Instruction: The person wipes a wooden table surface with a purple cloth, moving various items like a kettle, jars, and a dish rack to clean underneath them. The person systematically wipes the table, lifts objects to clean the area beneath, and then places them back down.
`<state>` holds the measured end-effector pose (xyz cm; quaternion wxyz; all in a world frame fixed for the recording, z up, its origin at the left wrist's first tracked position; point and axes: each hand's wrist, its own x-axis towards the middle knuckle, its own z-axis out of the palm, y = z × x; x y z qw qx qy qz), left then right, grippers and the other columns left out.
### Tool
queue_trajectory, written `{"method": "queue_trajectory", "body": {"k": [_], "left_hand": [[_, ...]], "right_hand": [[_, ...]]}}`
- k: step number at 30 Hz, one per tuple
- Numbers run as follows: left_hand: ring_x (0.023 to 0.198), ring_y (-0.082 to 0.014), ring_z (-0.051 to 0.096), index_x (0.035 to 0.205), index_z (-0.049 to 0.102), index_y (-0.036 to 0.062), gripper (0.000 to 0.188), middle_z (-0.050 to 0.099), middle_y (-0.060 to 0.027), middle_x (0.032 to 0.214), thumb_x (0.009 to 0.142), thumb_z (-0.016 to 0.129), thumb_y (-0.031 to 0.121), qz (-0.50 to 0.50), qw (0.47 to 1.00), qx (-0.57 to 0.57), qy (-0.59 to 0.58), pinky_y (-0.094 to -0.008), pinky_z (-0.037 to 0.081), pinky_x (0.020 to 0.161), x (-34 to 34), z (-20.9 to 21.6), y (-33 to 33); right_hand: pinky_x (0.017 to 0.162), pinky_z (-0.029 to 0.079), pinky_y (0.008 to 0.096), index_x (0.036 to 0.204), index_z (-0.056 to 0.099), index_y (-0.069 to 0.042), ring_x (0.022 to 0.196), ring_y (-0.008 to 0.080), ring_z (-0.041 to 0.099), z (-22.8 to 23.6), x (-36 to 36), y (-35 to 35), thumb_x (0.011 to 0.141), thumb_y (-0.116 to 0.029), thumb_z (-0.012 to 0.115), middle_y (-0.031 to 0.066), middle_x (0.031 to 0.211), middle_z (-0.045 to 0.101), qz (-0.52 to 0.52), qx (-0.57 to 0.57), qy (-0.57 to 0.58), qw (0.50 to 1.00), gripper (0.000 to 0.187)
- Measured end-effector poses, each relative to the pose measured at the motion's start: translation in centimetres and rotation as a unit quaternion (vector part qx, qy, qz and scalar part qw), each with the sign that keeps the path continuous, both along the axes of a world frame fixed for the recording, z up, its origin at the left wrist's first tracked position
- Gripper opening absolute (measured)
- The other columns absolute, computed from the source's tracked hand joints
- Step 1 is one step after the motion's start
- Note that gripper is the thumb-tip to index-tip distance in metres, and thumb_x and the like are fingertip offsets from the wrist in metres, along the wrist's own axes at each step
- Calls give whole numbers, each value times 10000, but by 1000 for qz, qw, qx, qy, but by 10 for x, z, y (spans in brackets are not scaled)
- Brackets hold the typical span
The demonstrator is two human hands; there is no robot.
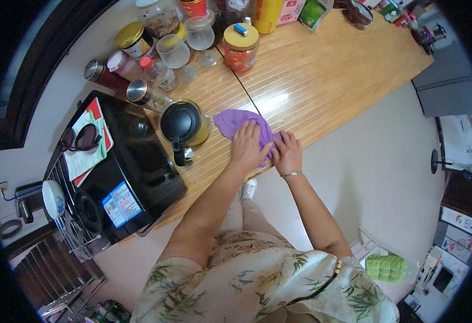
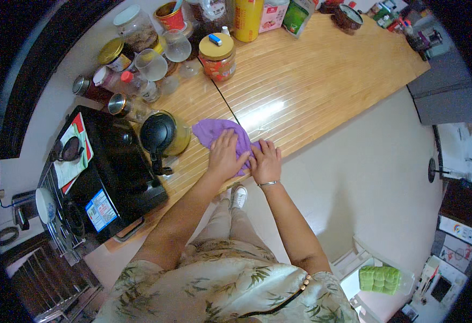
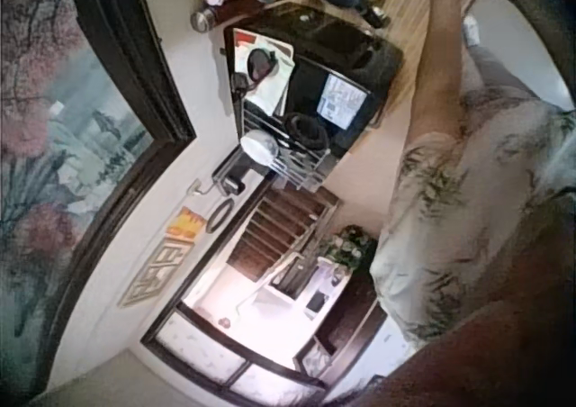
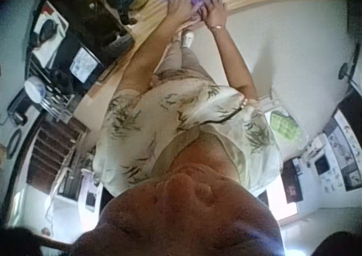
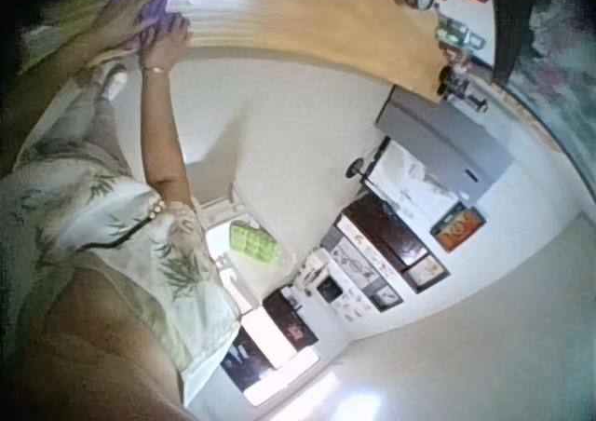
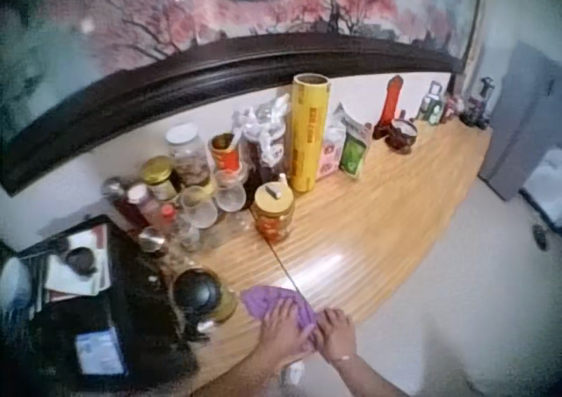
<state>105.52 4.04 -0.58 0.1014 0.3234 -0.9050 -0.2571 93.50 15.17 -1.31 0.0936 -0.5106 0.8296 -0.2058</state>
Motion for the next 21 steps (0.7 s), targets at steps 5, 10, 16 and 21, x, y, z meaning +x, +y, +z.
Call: {"method": "queue_trajectory", "body": {"k": [5, 10, 16, 21], "left_hand": [[1272, -393, 420, 1297, 476, -19, 636, 468, -219, 1368, 836, 643, 385, -36, 997, 47, -42, -494, 337, 1031, 81, -2, 49], [1286, -387, 402, 1316, 464, -37, 649, 455, -226, 1379, 838, 641, 365, -6, 1000, -13, 17, -494, 306, 1062, 61, -7, 24], [1306, -374, 386, 1356, 429, -55, 736, 440, -217, 1404, 825, 645, 407, -34, 999, -1, -35, -485, 279, 1086, 23, -2, 10], [1316, -350, 374, 1360, 430, -50, 761, 428, -197, 1422, 821, 642, 444, -78, 995, -10, -54, -483, 292, 1072, 69, 2, 44]], "right_hand": [[1038, 367, 488, 1121, 661, -108, 1217, 392, 465, -14, 0, 29, 740, -113, 704, 188, 1275, 540, 58, -89, 12, 994, 384], [1038, 375, 485, 1098, 666, -94, 1186, 404, 492, -13, 6, 22, 759, -92, 689, 195, 1278, 544, 43, -92, 4, 995, 340], [1037, 386, 478, 1107, 648, -68, 1196, 412, 484, -3, 6, 19, 767, -61, 674, 199, 1294, 535, 51, -63, -9, 997, 341], [1034, 383, 476, 1088, 657, -81, 1185, 399, 494, -2, 9, 33, 772, -76, 666, 196, 1277, 547, 53, -61, 12, 997, 316]]}}
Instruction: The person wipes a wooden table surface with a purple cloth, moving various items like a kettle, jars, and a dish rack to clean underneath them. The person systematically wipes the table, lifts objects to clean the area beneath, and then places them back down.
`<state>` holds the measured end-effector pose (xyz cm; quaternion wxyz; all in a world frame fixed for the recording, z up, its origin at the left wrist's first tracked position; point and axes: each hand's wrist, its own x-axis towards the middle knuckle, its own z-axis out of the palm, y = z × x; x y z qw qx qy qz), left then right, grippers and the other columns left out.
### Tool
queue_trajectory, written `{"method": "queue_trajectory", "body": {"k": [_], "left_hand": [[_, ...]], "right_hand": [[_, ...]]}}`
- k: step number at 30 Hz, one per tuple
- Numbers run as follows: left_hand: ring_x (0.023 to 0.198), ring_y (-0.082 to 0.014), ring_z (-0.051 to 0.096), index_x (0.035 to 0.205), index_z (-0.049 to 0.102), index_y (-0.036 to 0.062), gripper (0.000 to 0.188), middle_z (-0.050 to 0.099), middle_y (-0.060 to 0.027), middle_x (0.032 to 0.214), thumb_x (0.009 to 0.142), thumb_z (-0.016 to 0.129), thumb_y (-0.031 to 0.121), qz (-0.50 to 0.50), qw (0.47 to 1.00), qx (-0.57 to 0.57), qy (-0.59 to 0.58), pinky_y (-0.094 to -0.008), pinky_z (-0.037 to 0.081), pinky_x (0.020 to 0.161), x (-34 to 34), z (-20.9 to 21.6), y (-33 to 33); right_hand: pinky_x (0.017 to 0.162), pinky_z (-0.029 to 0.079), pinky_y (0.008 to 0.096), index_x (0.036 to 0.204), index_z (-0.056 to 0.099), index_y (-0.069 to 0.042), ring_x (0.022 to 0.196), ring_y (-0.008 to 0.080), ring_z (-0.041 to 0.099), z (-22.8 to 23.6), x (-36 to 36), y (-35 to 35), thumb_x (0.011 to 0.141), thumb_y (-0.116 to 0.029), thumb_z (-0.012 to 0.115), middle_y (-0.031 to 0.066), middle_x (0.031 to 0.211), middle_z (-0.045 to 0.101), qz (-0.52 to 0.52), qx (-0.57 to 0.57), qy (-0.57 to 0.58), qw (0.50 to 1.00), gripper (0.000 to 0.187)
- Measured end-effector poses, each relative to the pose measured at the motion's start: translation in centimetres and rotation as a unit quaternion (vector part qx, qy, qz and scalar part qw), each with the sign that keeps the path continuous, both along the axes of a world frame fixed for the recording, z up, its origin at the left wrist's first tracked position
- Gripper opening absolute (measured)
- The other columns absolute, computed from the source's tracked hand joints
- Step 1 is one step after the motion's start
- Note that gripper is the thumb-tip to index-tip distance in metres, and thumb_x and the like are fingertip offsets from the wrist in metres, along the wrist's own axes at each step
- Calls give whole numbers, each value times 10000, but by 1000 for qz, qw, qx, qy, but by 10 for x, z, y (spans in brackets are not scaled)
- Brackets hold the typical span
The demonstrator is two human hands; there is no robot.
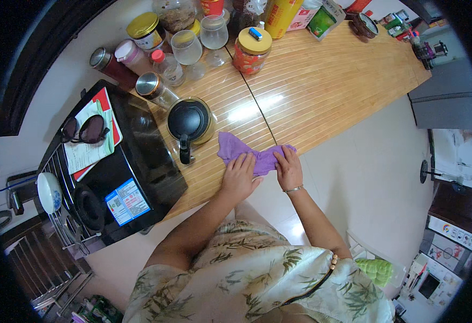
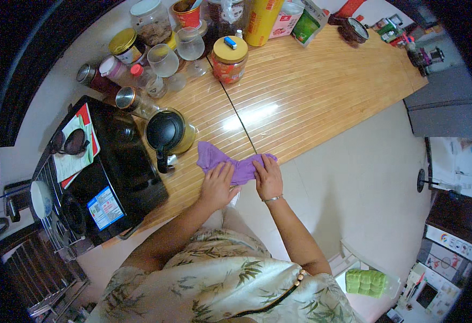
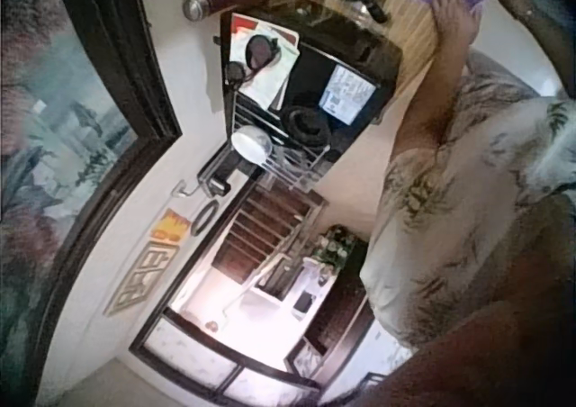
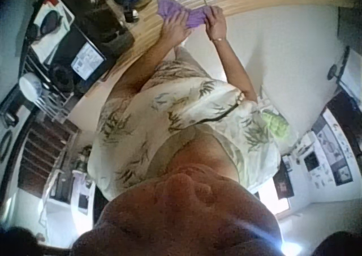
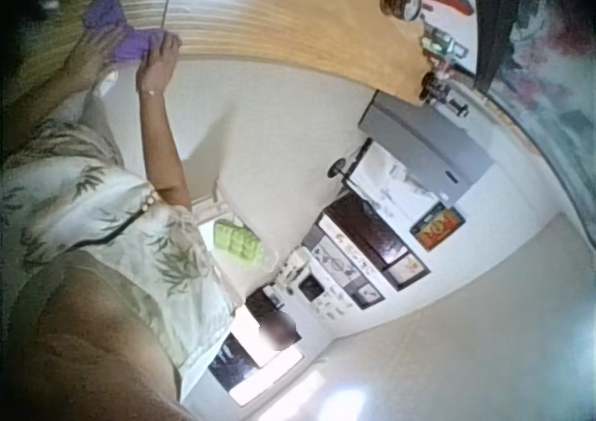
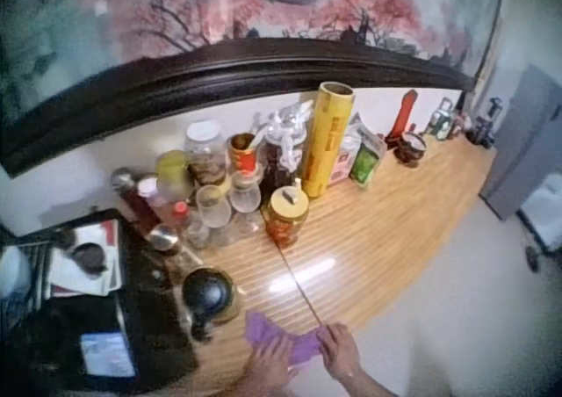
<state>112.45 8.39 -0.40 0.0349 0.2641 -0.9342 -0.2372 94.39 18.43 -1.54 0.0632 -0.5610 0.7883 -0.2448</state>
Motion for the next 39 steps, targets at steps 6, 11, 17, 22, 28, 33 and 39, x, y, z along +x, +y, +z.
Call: {"method": "queue_trajectory", "body": {"k": [6, 11, 17, 22, 28, 33, 39], "left_hand": [[1292, -339, 387, 1367, 424, -48, 790, 394, -190, 1452, 816, 641, 475, 59, 998, 14, -33, -477, 311, 1050, -62, 9, -42], [1278, -335, 405, 1338, 442, -56, 830, 428, -194, 1417, 766, 681, 496, 41, 998, -15, -44, -483, 344, 1014, -27, 7, -22], [1194, -316, 457, 1305, 466, -82, 835, 445, -207, 1395, 742, 701, 489, 86, 994, -40, -47, -444, 346, 1003, -64, 16, -45], [1224, -352, 459, 1309, 473, -64, 864, 457, -198, 1391, 714, 715, 514, 74, 994, -39, -68, -483, 347, 1019, -30, 11, -6], [1174, -349, 488, 1291, 500, -61, 879, 482, -201, 1368, 690, 718, 543, 93, 993, -45, -59, -446, 373, 981, -69, 16, -47], [1178, -344, 486, 1284, 508, -60, 884, 480, -200, 1375, 683, 720, 553, 94, 991, -21, -93, -441, 366, 992, -43, 26, -15], [1219, -321, 449, 1327, 458, -71, 930, 418, -196, 1427, 702, 700, 574, 83, 991, -15, -105, -426, 336, 1012, -60, 30, -41]], "right_hand": [[1019, 390, 468, 1060, 655, -65, 1185, 389, 488, 5, -12, -20, 756, -82, 671, 194, 1253, 557, 2, 30, 9, 1000, 305], [996, 399, 472, 1030, 650, -57, 1173, 378, 491, 1, -6, -12, 746, -83, 669, 188, 1225, 566, -4, -13, 18, 1000, 285], [1025, 360, 466, 1035, 639, -60, 1204, 365, 472, 11, -11, -23, 781, -152, 654, 149, 1266, 547, -9, 39, 20, 999, 271], [1024, 361, 460, 1025, 639, -51, 1215, 353, 466, -1, -20, -3, 777, -142, 648, 140, 1263, 554, 34, 21, 23, 999, 264], [1031, 358, 464, 1015, 627, -45, 1223, 357, 461, 0, -19, -12, 773, -125, 645, 146, 1271, 547, 36, 27, 8, 999, 255], [1049, 347, 467, 1017, 617, -43, 1225, 372, 456, -4, -25, -8, 764, -118, 652, 160, 1277, 536, 45, 23, -12, 999, 266], [1047, 353, 472, 1018, 611, -39, 1221, 385, 457, -7, -19, -13, 757, -111, 660, 178, 1285, 521, 42, 14, -1, 999, 275]]}}
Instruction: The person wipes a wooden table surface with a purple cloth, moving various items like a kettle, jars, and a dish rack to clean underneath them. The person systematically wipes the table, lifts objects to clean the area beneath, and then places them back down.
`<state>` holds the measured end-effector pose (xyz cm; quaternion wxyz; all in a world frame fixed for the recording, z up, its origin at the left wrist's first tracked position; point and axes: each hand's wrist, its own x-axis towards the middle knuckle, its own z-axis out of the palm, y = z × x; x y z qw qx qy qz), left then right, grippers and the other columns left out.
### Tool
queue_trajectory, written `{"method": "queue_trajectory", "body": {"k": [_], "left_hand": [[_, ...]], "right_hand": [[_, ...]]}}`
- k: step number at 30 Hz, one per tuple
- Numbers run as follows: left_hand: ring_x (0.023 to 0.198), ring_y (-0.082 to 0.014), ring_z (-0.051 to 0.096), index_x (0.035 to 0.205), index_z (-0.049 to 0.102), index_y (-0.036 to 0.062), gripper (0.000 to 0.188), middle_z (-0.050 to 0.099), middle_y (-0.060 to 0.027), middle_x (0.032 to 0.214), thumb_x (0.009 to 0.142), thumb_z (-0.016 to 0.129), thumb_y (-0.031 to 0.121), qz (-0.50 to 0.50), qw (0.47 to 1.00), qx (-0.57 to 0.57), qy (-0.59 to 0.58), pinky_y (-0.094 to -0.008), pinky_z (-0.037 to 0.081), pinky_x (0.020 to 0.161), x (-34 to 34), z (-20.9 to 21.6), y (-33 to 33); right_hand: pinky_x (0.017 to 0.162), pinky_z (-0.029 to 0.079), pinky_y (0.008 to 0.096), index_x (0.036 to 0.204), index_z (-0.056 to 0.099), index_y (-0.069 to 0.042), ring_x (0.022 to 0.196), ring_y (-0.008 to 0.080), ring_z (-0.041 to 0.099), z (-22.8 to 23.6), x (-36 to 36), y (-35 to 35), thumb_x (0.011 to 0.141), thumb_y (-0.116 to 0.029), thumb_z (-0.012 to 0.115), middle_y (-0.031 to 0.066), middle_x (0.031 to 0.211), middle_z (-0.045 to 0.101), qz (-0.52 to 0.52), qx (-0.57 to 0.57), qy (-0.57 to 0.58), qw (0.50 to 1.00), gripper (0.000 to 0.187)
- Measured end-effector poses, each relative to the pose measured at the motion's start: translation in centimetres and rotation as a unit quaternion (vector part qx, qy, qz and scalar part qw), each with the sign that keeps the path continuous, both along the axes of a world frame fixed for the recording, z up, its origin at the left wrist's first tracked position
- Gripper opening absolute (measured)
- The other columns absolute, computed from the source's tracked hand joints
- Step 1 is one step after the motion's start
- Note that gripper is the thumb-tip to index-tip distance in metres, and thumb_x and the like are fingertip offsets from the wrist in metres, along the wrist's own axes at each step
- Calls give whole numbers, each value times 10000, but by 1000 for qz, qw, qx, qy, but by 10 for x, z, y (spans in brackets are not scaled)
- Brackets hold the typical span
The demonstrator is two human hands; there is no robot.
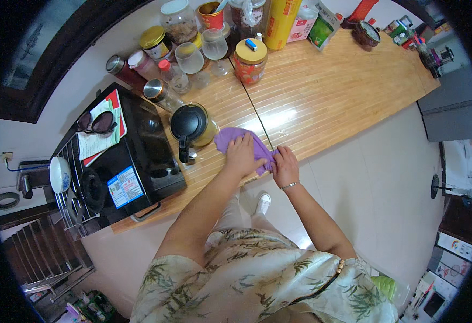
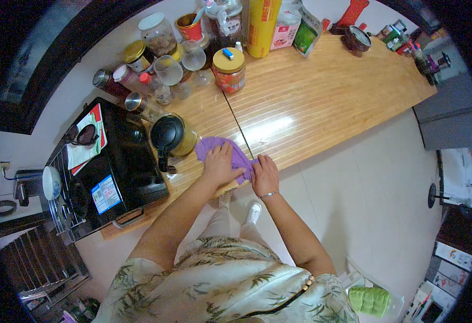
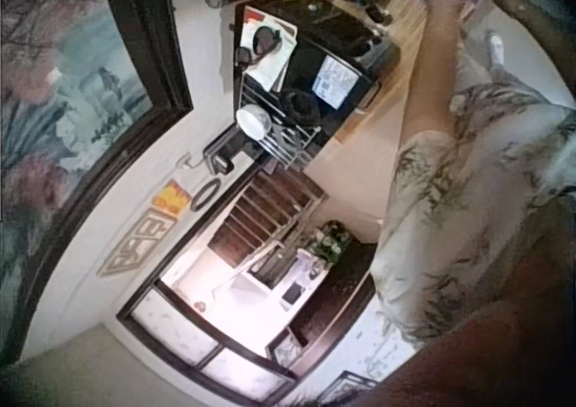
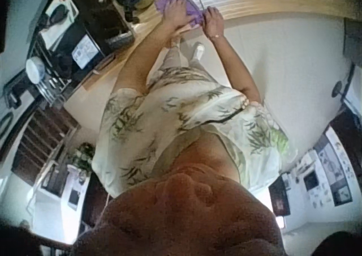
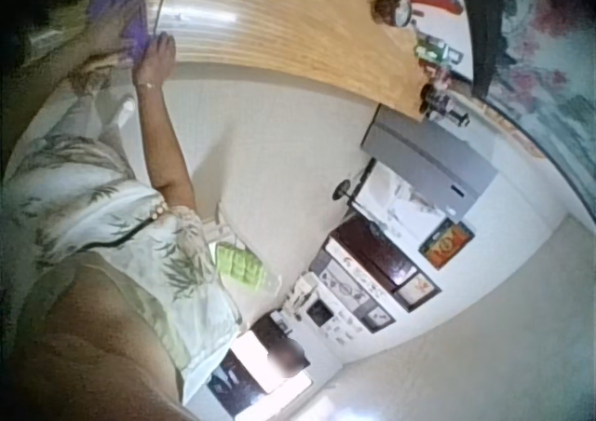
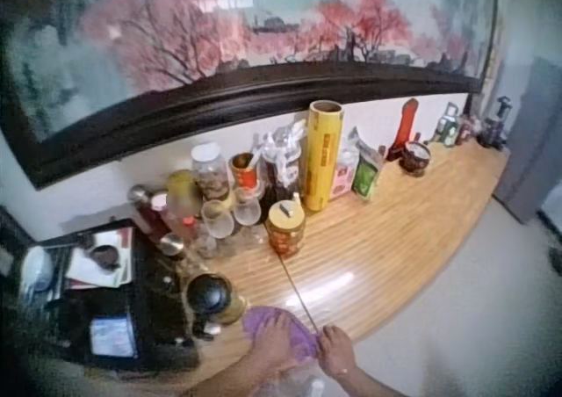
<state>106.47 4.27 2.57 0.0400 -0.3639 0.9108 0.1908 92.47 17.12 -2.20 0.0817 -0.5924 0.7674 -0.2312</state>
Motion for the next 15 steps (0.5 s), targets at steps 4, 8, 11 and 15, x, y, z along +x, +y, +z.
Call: {"method": "queue_trajectory", "body": {"k": [4, 8, 11, 15], "left_hand": [[1230, -324, 438, 1329, 456, -69, 908, 412, -196, 1429, 713, 698, 552, 4, 1000, 28, -8, -442, 315, 1031, 4, 0, 7], [1240, -355, 433, 1311, 480, -59, 912, 431, -200, 1425, 694, 703, 575, -8, 999, -4, 38, -471, 321, 1042, 26, -16, 24], [1234, -353, 434, 1310, 486, -63, 915, 422, -201, 1430, 702, 686, 591, -25, 996, -21, 80, -469, 318, 1038, 9, -24, 0], [1213, -346, 445, 1314, 477, -77, 923, 424, -198, 1427, 712, 674, 595, -19, 999, 25, 24, -468, 341, 996, -7, -7, -16]], "right_hand": [[1037, 366, 472, 1003, 627, -50, 1226, 388, 455, 11, -5, -1, 748, -89, 666, 175, 1282, 527, -5, 5, -10, 1000, 261], [1011, 388, 474, 977, 652, -61, 1211, 390, 468, 12, -11, 8, 736, -79, 676, 173, 1253, 551, -41, -29, 4, 999, 243], [969, 419, 468, 966, 660, -60, 1153, 384, 507, 0, -9, 0, 733, -78, 676, 176, 1211, 577, -40, -43, 23, 998, 235], [912, 455, 451, 961, 662, -61, 1081, 360, 548, 11, -15, -22, 735, -72, 666, 168, 1150, 609, -44, -36, 17, 998, 227]]}}
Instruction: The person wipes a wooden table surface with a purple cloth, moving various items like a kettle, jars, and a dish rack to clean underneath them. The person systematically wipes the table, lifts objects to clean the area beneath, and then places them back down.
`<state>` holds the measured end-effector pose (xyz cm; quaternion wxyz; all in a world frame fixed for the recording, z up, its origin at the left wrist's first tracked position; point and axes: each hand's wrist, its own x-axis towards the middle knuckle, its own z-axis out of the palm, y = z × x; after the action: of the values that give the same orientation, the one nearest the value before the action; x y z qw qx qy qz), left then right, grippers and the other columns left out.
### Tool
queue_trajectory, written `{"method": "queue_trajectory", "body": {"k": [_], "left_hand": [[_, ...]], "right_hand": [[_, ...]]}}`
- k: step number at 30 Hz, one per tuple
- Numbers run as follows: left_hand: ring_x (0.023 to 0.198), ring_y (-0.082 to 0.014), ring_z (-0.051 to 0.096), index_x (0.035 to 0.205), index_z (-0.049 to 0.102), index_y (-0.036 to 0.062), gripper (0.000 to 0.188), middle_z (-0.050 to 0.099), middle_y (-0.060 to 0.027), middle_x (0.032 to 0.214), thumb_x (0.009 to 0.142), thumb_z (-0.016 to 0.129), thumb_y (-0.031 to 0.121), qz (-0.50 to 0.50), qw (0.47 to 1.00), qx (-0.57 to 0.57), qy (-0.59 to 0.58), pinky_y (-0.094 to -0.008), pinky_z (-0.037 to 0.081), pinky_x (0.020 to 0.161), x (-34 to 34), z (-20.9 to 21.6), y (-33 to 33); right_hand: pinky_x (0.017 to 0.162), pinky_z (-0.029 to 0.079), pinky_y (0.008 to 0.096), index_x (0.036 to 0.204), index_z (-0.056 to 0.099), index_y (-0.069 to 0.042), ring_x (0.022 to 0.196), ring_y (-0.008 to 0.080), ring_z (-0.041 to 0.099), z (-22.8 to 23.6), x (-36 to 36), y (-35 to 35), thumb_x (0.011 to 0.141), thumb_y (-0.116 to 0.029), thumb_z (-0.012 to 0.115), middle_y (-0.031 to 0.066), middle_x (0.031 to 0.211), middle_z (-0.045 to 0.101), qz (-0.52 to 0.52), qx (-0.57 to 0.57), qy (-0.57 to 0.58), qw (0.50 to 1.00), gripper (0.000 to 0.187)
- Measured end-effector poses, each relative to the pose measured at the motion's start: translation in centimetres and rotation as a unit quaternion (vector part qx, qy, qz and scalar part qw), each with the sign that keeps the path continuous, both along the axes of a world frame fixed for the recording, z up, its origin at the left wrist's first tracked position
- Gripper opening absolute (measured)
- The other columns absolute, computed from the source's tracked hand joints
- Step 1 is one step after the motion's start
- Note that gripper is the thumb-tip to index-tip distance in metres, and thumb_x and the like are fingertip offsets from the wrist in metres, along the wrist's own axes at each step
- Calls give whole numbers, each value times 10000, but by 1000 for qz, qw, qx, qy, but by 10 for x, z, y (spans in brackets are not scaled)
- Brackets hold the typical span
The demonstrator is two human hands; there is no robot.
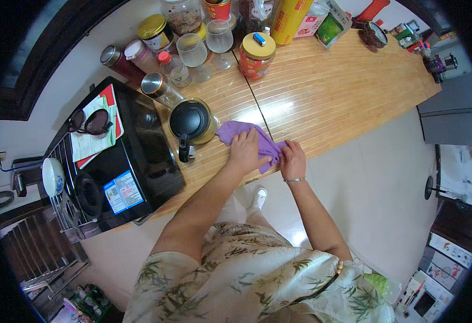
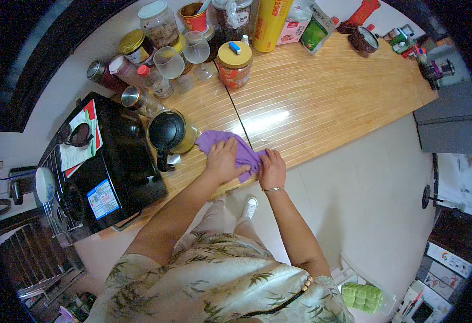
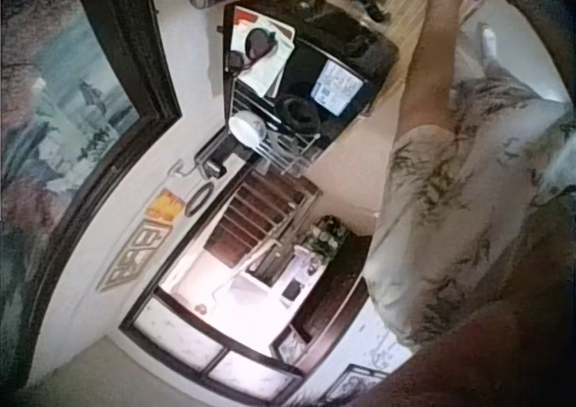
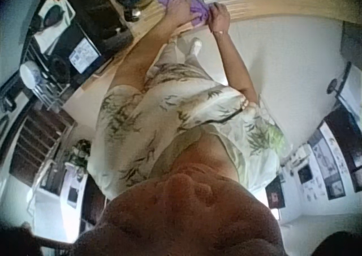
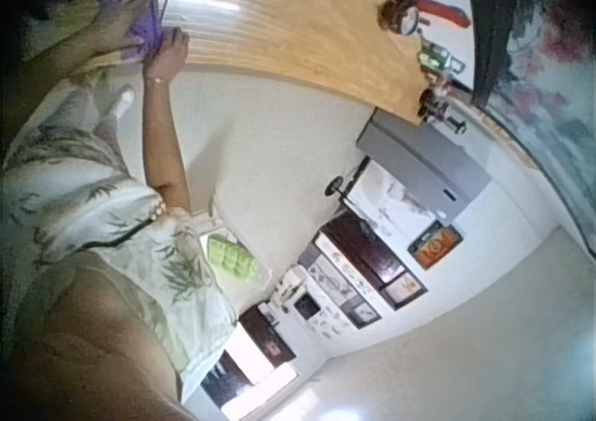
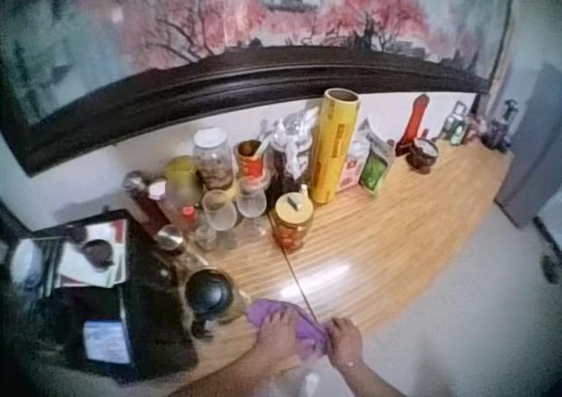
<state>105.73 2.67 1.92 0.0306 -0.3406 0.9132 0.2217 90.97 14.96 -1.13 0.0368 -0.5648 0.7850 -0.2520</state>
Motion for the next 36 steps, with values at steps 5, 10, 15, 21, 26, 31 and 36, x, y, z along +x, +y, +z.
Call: {"method": "queue_trajectory", "body": {"k": [5, 10, 15, 21, 26, 31, 36], "left_hand": [[1179, -336, 470, 1299, 492, -73, 908, 443, -193, 1415, 717, 667, 602, -26, 998, -40, 33, -458, 357, 960, 31, -13, 37], [1198, -335, 461, 1330, 476, -51, 855, 411, -182, 1447, 755, 660, 555, 3, 1000, 15, 11, -467, 354, 975, -5, -1, -6], [1188, -324, 457, 1353, 441, -44, 805, 407, -178, 1446, 788, 659, 486, 42, 998, -17, 47, -466, 348, 984, 41, -16, 33], [1274, -327, 402, 1373, 422, -40, 787, 370, -181, 1476, 821, 628, 482, 45, 998, -40, 11, -483, 299, 1042, 83, -11, 61], [1303, -340, 375, 1383, 413, -39, 804, 369, -181, 1475, 825, 614, 504, 114, 992, -36, 35, -491, 269, 1073, 34, -15, 7], [1332, -380, 346, 1409, 382, -18, 836, 327, -161, 1506, 811, 633, 508, 95, 995, 4, 9, -505, 277, 1076, 76, -21, 60], [1315, -365, 362, 1414, 378, -13, 835, 328, -155, 1506, 817, 617, 521, 86, 994, -58, 39, -494, 298, 1057, 69, -22, 55]], "right_hand": [[886, 472, 440, 971, 657, -55, 1046, 346, 570, 2, -18, 9, 735, -72, 657, 157, 1100, 628, 13, 8, 14, 1000, 237], [884, 473, 449, 974, 654, -52, 1054, 349, 572, -11, -13, 1, 736, -70, 653, 167, 1101, 624, 2, 0, 26, 1000, 238], [898, 469, 456, 985, 645, -44, 1083, 370, 560, 1, -4, 0, 739, -61, 651, 180, 1138, 608, 39, 25, -11, 999, 247], [893, 468, 465, 989, 638, -43, 1065, 391, 556, -9, 23, 11, 741, -50, 643, 191, 1137, 601, 116, -13, -7, 993, 249], [828, 483, 456, 995, 636, -51, 1002, 379, 565, -4, 18, -17, 752, -50, 636, 184, 1101, 604, 110, -6, -10, 994, 243], [811, 486, 455, 1003, 635, -60, 993, 370, 569, 1, 18, -2, 757, -65, 641, 182, 1107, 602, 138, -1, -6, 990, 246], [810, 486, 452, 995, 639, -61, 1022, 360, 567, -4, 27, 16, 755, -62, 637, 170, 1125, 604, 145, -12, 15, 989, 240]]}}
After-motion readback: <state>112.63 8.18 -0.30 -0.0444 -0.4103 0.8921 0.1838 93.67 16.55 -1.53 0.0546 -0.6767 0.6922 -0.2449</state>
